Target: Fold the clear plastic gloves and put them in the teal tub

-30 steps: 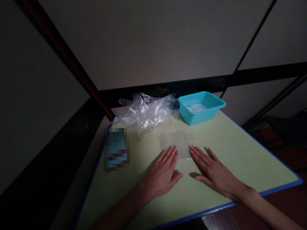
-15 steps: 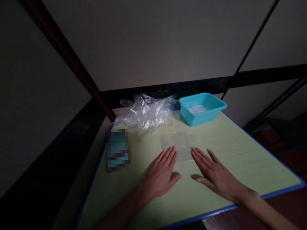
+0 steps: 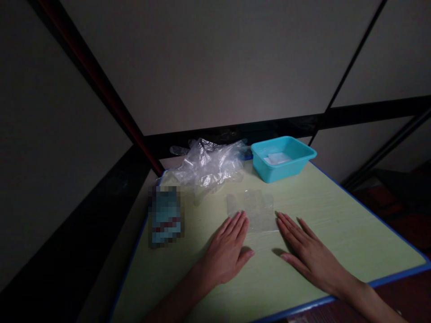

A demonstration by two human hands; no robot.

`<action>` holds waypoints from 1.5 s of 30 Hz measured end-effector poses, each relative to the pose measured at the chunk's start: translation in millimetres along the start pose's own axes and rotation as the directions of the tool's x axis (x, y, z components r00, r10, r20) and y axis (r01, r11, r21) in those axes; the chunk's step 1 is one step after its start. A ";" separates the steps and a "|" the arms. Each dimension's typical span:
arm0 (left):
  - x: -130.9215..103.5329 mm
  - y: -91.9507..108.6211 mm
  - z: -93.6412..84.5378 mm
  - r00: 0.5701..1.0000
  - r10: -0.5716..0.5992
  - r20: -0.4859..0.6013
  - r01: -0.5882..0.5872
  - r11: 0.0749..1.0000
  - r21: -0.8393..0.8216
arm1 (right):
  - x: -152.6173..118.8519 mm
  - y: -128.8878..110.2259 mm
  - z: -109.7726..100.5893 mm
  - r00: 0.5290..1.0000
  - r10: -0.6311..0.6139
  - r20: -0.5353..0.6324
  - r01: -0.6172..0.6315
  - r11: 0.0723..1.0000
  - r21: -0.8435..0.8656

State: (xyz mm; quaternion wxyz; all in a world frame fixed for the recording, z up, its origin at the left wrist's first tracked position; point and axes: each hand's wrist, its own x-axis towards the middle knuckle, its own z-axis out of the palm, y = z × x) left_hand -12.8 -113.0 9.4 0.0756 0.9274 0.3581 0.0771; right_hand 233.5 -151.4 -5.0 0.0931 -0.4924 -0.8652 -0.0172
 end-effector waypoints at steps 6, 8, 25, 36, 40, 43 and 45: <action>-0.5 0.0 1.6 1.000 -0.009 -0.012 0.009 1.000 0.012 | -6.4 1.5 -5.4 1.000 0.006 -0.011 -0.005 0.998 0.055; -0.2 0.4 1.7 1.000 -0.021 -0.005 0.021 0.999 0.035 | -7.5 1.7 -7.0 1.000 -0.021 -0.021 0.022 0.998 0.065; -5.0 11.8 5.7 0.973 -0.194 -0.128 0.212 0.966 0.150 | 9.1 -43.8 -34.0 0.903 -0.426 0.059 0.400 0.882 0.248; -15.4 25.4 19.0 0.920 -0.313 -0.235 0.355 0.920 0.163 | 71.4 -45.9 -34.7 0.977 -0.215 0.000 0.205 0.929 0.307; -15.7 32.5 21.0 0.916 -0.332 -0.227 0.364 0.924 0.115 | 89.8 -56.0 -31.0 0.962 -0.273 0.006 0.250 0.889 0.384; -14.8 37.2 19.8 0.908 -0.349 -0.230 0.375 0.924 0.078 | 96.7 -62.2 -29.8 0.947 -0.320 0.031 0.283 0.876 0.390; -14.0 39.2 18.0 0.908 -0.352 -0.228 0.374 0.926 0.058 | 98.6 -64.8 -28.7 0.938 -0.344 0.048 0.300 0.871 0.390</action>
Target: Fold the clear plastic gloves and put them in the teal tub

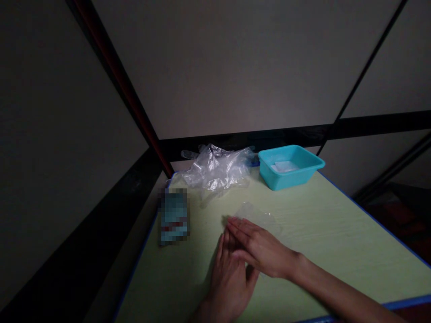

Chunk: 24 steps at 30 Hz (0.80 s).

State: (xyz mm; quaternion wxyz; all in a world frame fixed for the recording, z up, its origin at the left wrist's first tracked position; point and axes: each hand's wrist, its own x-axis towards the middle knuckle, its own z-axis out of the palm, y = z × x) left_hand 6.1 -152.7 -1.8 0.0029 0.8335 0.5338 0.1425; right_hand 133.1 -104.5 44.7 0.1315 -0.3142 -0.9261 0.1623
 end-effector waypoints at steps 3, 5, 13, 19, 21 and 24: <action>0.9 1.1 -2.3 1.000 -0.015 0.008 0.015 1.000 0.002 | 1.0 0.0 3.2 1.000 -0.021 0.003 0.021 0.999 0.031; 1.3 0.7 -2.4 0.999 -0.039 -0.003 0.039 0.999 0.023 | 0.8 0.8 5.2 1.000 -0.025 0.008 0.025 0.999 0.048; -2.2 -2.6 5.9 0.998 -0.048 -0.030 0.050 0.996 0.075 | 1.1 3.4 9.2 0.998 -0.057 0.028 0.055 0.997 0.062; -6.0 -4.7 13.6 0.997 -0.050 -0.064 0.056 0.993 0.106 | 1.2 7.6 14.6 0.994 -0.064 0.084 0.057 0.995 0.079; -5.8 -4.4 14.3 0.996 -0.047 -0.075 0.055 0.992 0.116 | 0.6 8.8 15.7 0.993 -0.072 0.090 0.065 0.995 0.075; -4.1 -3.4 12.7 0.996 -0.052 -0.075 0.060 0.991 0.118 | -0.6 12.7 17.6 0.993 -0.072 0.089 0.068 0.996 0.049</action>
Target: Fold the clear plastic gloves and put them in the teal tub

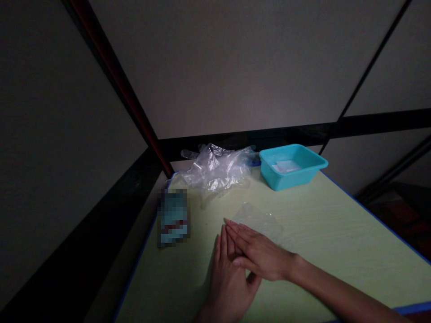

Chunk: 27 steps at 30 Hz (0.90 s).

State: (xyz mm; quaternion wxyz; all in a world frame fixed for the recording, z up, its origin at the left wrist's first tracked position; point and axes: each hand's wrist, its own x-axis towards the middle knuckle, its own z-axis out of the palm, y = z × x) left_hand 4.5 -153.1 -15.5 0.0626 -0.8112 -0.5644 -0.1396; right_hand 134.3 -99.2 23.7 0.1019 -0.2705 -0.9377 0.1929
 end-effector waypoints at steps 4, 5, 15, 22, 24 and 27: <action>3.0 0.7 -3.2 0.998 -0.026 0.053 0.026 1.000 -0.006 | -1.3 11.9 4.1 1.000 0.018 -0.009 -0.019 0.997 -0.073; 3.4 0.8 -3.4 0.998 -0.031 0.058 0.031 1.000 -0.002 | -1.4 15.6 5.1 0.999 0.028 -0.017 -0.029 0.995 -0.097; 2.8 1.6 -7.0 0.999 -0.025 0.045 0.024 1.000 0.012 | -0.4 33.5 10.1 0.993 0.079 -0.092 -0.098 0.969 -0.226; 5.3 2.6 -9.2 0.996 -0.067 0.057 0.067 0.998 0.011 | -5.4 54.3 2.3 0.985 0.127 -0.120 -0.156 0.948 -0.278; 5.2 2.7 -8.7 0.996 -0.068 0.064 0.067 0.998 0.008 | -7.3 60.9 -2.3 0.983 0.145 -0.115 -0.173 0.941 -0.292; 4.3 2.3 -7.5 0.995 -0.063 0.074 0.063 0.998 0.007 | -9.4 68.7 -7.6 0.980 0.170 -0.107 -0.195 0.931 -0.310</action>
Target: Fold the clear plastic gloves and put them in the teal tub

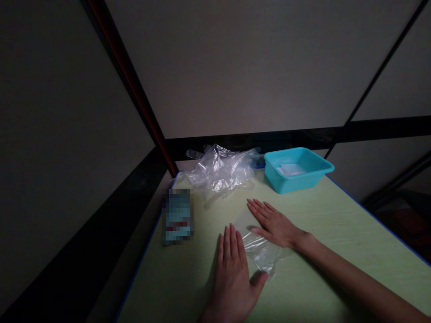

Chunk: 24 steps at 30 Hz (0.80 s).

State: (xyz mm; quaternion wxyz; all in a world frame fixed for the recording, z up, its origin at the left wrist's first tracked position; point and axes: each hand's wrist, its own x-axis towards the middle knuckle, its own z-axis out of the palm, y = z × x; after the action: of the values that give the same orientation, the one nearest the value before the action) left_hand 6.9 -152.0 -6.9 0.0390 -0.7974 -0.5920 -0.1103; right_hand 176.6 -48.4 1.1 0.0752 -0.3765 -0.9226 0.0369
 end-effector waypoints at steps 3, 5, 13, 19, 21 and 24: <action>-0.8 -0.6 0.8 1.000 0.003 -0.008 -0.003 1.000 0.003 | -0.1 6.9 -0.1 1.000 0.025 0.005 -0.025 1.000 -0.016; -0.7 -0.7 0.2 1.000 0.006 -0.010 -0.006 1.000 0.000 | -0.8 12.0 1.0 0.999 0.040 0.003 -0.040 0.999 -0.020; 0.8 -0.7 -5.2 1.000 -0.001 0.002 0.001 1.000 -0.008 | -17.8 28.7 -1.8 0.978 0.190 -0.088 -0.189 0.982 0.013; -0.4 -1.5 -3.7 0.999 -0.002 0.044 0.003 1.000 -0.010 | -32.1 -11.1 -16.2 0.993 0.101 -0.053 -0.097 0.993 0.063; -0.5 -2.2 -2.8 0.999 0.002 0.053 -0.002 1.000 -0.004 | -35.2 -24.1 -17.1 0.998 0.044 -0.042 -0.042 0.997 0.064; -0.8 -3.3 -1.4 0.999 0.012 0.049 -0.012 1.000 0.005 | -40.7 -31.3 -13.1 1.000 0.002 -0.026 -0.001 0.999 0.049</action>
State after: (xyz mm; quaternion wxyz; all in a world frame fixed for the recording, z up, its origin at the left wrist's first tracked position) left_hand 3.3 -152.1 -6.0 0.0273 -0.8032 -0.5884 -0.0891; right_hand 185.9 -99.1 13.4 0.0961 -0.3756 -0.9202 0.0545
